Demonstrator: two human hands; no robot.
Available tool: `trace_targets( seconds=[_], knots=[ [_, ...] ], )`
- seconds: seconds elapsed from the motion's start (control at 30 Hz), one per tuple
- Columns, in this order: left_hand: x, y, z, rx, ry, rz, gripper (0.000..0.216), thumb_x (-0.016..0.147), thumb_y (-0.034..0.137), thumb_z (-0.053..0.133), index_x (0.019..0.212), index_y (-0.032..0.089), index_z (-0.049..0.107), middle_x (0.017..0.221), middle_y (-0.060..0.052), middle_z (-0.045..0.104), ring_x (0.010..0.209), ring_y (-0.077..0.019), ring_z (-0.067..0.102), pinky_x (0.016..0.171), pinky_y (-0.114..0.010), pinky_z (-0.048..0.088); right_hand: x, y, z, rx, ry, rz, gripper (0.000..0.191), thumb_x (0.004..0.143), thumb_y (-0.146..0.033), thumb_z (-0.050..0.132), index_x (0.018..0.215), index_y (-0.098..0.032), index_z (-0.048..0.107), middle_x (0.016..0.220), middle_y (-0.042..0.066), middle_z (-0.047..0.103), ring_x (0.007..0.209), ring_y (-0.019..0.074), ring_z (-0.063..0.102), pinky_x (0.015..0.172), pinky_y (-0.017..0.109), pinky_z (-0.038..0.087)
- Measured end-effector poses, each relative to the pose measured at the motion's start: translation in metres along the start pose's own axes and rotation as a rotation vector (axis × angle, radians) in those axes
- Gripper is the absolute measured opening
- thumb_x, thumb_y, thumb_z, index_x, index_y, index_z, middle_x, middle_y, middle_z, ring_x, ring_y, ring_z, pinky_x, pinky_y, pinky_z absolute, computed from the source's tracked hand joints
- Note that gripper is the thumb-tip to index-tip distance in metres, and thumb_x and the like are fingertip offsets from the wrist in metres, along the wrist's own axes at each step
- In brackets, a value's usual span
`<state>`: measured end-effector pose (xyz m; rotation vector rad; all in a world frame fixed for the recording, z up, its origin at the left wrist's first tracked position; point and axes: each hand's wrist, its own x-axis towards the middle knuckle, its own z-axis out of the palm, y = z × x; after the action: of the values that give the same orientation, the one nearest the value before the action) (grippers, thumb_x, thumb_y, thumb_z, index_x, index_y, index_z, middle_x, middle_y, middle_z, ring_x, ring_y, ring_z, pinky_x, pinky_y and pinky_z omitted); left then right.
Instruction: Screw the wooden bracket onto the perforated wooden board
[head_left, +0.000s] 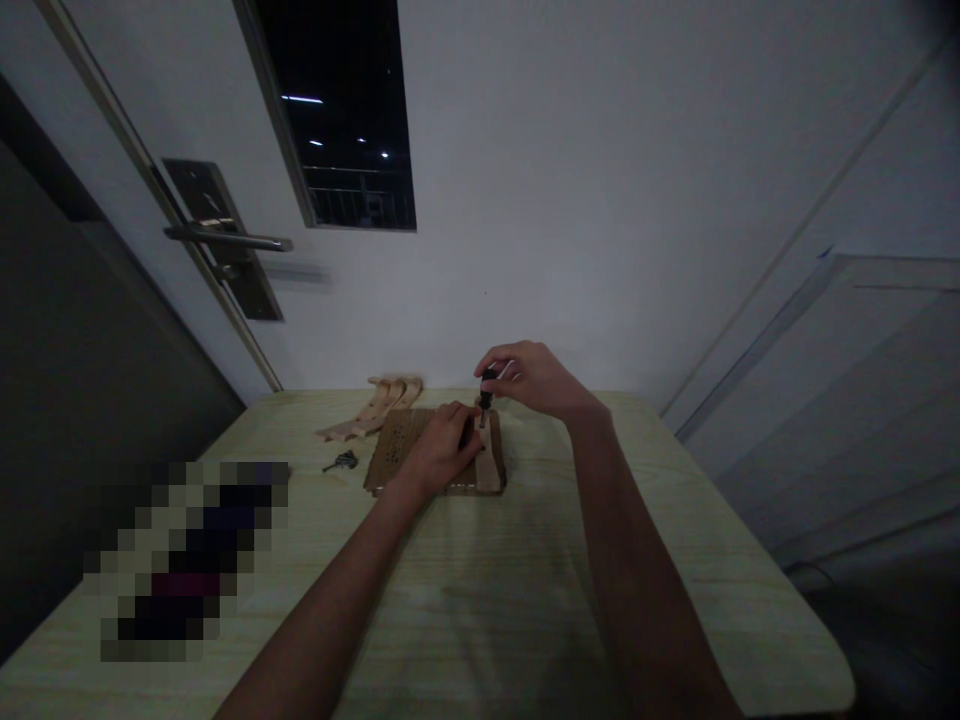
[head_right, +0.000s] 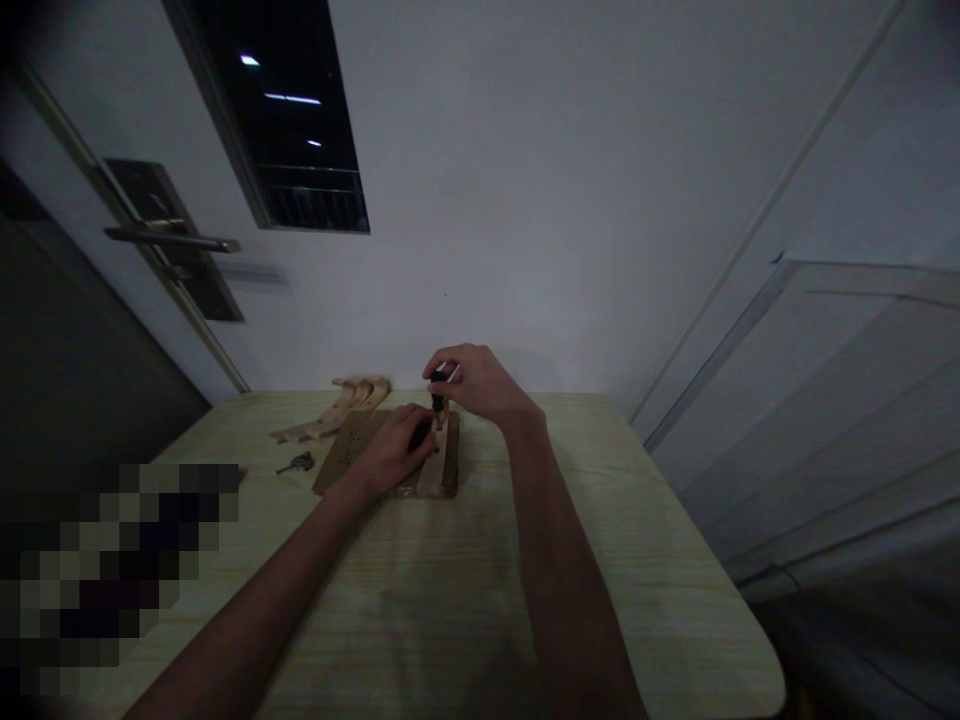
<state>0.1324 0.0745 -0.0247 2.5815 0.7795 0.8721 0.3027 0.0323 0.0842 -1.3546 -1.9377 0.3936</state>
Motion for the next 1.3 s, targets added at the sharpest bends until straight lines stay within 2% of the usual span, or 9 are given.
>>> trace_targets(
  seconds=[0.17, 0.33, 0.5, 0.67, 0.73, 0.87, 1.0, 1.17, 1.3],
  knots=[
    [0.0004, 0.0014, -0.0011, 0.000, -0.006, -0.002, 0.018, 0.086, 0.023, 0.048, 0.102, 0.017, 0.053, 0.099, -0.008, 0.056, 0.097, -0.0218, 0.052, 0.088, -0.037, 0.045, 0.0009, 0.0008, 0.0032, 0.001, 0.025, 0.006, 0.013, 0.069, -0.023, 0.071, 0.079, -0.016, 0.067, 0.064, -0.001, 0.060, 0.059, 0.0098, 0.056, 0.058, 0.023, 0.044],
    [0.0009, 0.0008, -0.0001, 0.008, 0.004, -0.005, 0.017, 0.086, 0.022, 0.047, 0.101, 0.017, 0.054, 0.100, -0.008, 0.056, 0.099, -0.0221, 0.052, 0.090, -0.038, 0.044, 0.0006, 0.0019, 0.0056, 0.021, 0.035, 0.027, 0.024, 0.064, -0.033, 0.075, 0.067, -0.015, 0.058, 0.062, -0.001, 0.058, 0.057, 0.0097, 0.053, 0.055, 0.023, 0.041],
    [0.0009, 0.0006, 0.0002, 0.007, 0.011, 0.002, 0.020, 0.086, 0.022, 0.046, 0.103, 0.016, 0.054, 0.103, -0.009, 0.057, 0.099, -0.0224, 0.052, 0.090, -0.039, 0.045, 0.0007, 0.0016, 0.0052, -0.020, 0.006, -0.009, 0.028, 0.067, -0.036, 0.071, 0.065, -0.017, 0.052, 0.068, -0.001, 0.059, 0.060, 0.0093, 0.051, 0.058, 0.023, 0.039],
    [0.0008, 0.0009, 0.0002, 0.005, 0.017, 0.015, 0.018, 0.087, 0.021, 0.046, 0.102, 0.016, 0.054, 0.102, -0.009, 0.057, 0.098, -0.0219, 0.053, 0.090, -0.038, 0.045, 0.0002, 0.0004, 0.0055, 0.036, -0.019, -0.019, 0.028, 0.068, -0.035, 0.070, 0.064, -0.017, 0.049, 0.065, -0.002, 0.055, 0.057, 0.0083, 0.051, 0.055, 0.022, 0.038],
    [0.0007, 0.0005, 0.0004, 0.007, 0.013, 0.010, 0.018, 0.086, 0.021, 0.047, 0.102, 0.016, 0.054, 0.102, -0.008, 0.056, 0.097, -0.0220, 0.053, 0.088, -0.038, 0.045, 0.0004, 0.0005, 0.0064, 0.088, -0.028, -0.013, 0.025, 0.069, -0.034, 0.069, 0.068, -0.017, 0.051, 0.066, -0.003, 0.056, 0.055, 0.0079, 0.051, 0.053, 0.021, 0.038],
    [0.0011, 0.0000, 0.0003, 0.008, 0.006, 0.009, 0.017, 0.086, 0.022, 0.047, 0.101, 0.016, 0.053, 0.099, -0.008, 0.056, 0.096, -0.0221, 0.052, 0.087, -0.038, 0.046, 0.0014, 0.0015, 0.0075, 0.150, -0.065, -0.008, 0.019, 0.073, -0.029, 0.067, 0.088, -0.018, 0.062, 0.070, -0.002, 0.059, 0.056, 0.0083, 0.056, 0.054, 0.021, 0.042],
    [0.0016, 0.0000, 0.0003, 0.018, 0.001, 0.006, 0.018, 0.086, 0.023, 0.048, 0.101, 0.016, 0.054, 0.098, -0.007, 0.056, 0.095, -0.0218, 0.052, 0.086, -0.037, 0.045, 0.0014, 0.0040, 0.0071, 0.128, -0.088, 0.001, 0.015, 0.077, -0.022, 0.062, 0.090, -0.017, 0.068, 0.078, 0.002, 0.066, 0.059, 0.0095, 0.061, 0.057, 0.022, 0.047],
    [0.0011, 0.0012, -0.0007, 0.020, -0.004, 0.000, 0.020, 0.086, 0.024, 0.048, 0.104, 0.016, 0.054, 0.098, -0.008, 0.056, 0.095, -0.0217, 0.053, 0.086, -0.037, 0.046, 0.0001, 0.0085, 0.0071, 0.092, -0.077, 0.041, 0.031, 0.082, -0.014, 0.051, 0.109, -0.018, 0.066, 0.095, 0.007, 0.069, 0.064, 0.0098, 0.062, 0.065, 0.026, 0.052],
    [0.0002, 0.0027, -0.0018, 0.006, -0.006, -0.018, 0.020, 0.086, 0.023, 0.048, 0.103, 0.017, 0.055, 0.099, -0.008, 0.057, 0.095, -0.0217, 0.054, 0.085, -0.038, 0.046, -0.0003, 0.0082, 0.0067, 0.025, -0.044, -0.011, 0.035, 0.082, -0.009, 0.048, 0.112, -0.017, 0.065, 0.099, 0.007, 0.068, 0.070, 0.0104, 0.061, 0.070, 0.027, 0.051]
  ],
)
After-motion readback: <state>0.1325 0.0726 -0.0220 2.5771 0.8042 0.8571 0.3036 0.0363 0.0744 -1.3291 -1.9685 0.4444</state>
